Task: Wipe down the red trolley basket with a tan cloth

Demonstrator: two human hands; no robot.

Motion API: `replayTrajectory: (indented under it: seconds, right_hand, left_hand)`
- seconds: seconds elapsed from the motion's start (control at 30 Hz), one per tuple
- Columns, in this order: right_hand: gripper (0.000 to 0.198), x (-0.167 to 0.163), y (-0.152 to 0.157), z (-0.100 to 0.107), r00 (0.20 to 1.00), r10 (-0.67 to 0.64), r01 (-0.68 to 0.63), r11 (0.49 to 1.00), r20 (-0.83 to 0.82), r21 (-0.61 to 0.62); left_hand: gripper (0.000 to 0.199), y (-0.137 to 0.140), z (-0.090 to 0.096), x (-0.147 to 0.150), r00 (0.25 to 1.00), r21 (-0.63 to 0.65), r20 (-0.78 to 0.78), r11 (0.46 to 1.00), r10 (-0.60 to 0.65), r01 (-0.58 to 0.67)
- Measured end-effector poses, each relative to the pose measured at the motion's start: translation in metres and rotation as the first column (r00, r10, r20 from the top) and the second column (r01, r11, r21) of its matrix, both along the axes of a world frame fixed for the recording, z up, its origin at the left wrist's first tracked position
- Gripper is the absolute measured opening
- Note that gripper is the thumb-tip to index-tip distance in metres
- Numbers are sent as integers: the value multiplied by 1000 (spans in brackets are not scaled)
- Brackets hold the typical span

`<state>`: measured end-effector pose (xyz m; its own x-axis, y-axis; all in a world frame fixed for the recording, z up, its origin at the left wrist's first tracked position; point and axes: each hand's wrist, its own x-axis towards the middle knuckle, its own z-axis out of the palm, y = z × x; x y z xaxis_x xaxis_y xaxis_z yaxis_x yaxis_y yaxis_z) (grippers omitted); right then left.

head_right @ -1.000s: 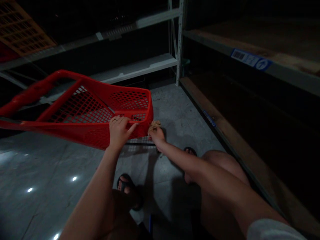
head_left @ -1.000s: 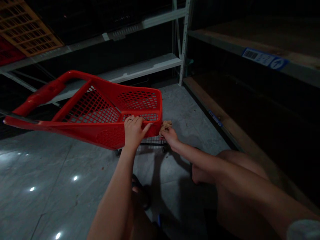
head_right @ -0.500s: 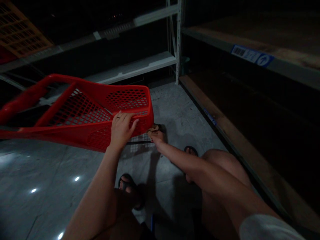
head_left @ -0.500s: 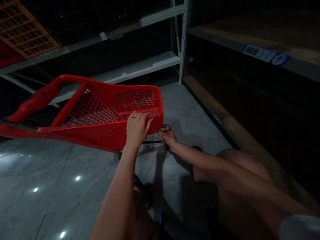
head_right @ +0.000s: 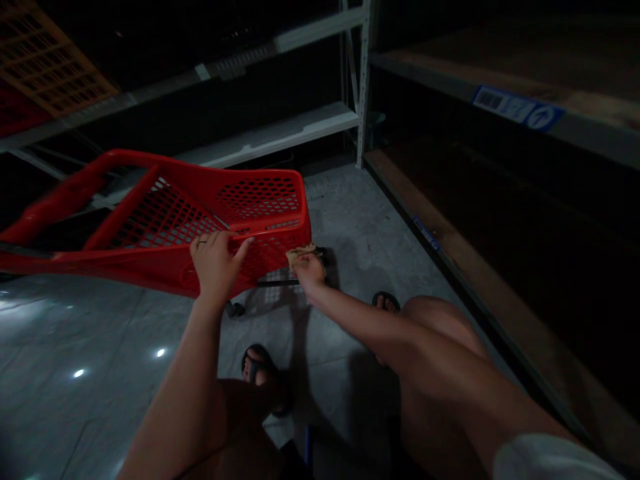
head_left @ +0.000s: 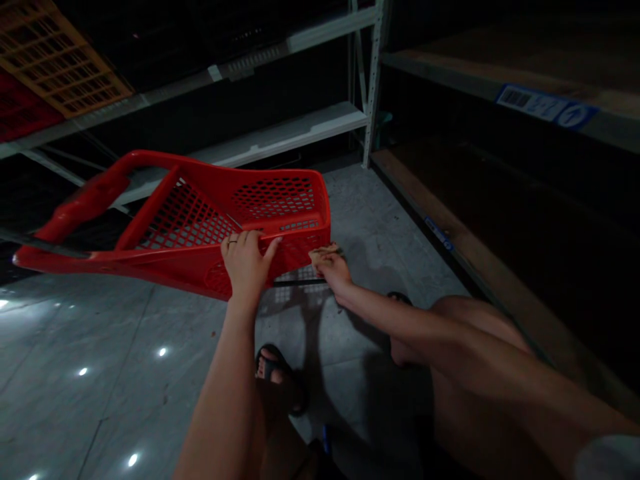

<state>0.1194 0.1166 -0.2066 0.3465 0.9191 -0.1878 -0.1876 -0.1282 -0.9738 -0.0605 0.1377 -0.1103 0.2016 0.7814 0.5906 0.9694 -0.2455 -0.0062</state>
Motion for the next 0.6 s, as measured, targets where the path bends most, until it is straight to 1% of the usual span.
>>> replayTrajectory:
  seconds: [0.07,0.1,0.13,0.2,0.23,0.27,0.3,0.33,0.37,0.4,0.43,0.47,0.5,0.57,0.6]
  right_hand:
    - [18,-6,3,-14,996,47,-55,993,-79,-109]
    - [19,-8,4,-16,992,53,-71,986,-116,-152]
    - [19,-7,5,-14,989,49,-74,981,-143,-178]
    - [16,-3,7,1,983,24,-60,979,-181,-193]
    - [14,1,7,12,981,10,-41,987,-192,-157]
    - [14,6,8,25,982,-4,-12,996,-190,-85]
    - [17,11,8,37,985,-23,26,1000,-174,14]
    - [20,16,9,49,988,-49,68,990,-146,124]
    - [24,19,9,57,989,-87,111,969,-116,221]
    - [25,21,10,62,988,-128,148,948,-87,283]
    - [25,21,11,63,984,-164,176,939,-63,296]
    - [24,19,11,59,981,-185,193,944,-55,269]
    - [23,14,11,52,981,-181,192,961,-71,198]
    - [21,1,8,31,981,-114,114,993,-158,-10]
    - [20,-6,6,19,974,-71,48,993,-216,-108]
  left_hand:
    - [39,0,0,0,1000,-10,19,1000,-4,4]
    - [38,1,0,0,1000,-24,26,1000,-4,5]
    - [38,1,0,0,999,-40,33,999,-2,3]
    - [38,2,0,2,999,-64,42,998,13,-11]
    - [38,2,0,4,999,-69,45,997,27,-24]
    - [39,3,0,6,998,-73,47,997,41,-38]
    - [39,3,0,8,997,-77,47,996,55,-52]
    - [40,4,-1,11,997,-82,47,995,67,-63]
    - [41,4,-1,13,996,-88,47,994,73,-68]
    - [41,4,-1,16,996,-93,49,993,72,-67]
    - [40,4,-1,19,997,-96,51,994,63,-58]
    - [40,4,-2,21,998,-96,50,994,49,-44]
    - [39,3,-2,23,998,-95,46,995,30,-26]
    - [39,0,-2,28,1000,-93,27,996,-6,9]
    - [40,-2,-2,30,1000,-97,14,995,-21,22]
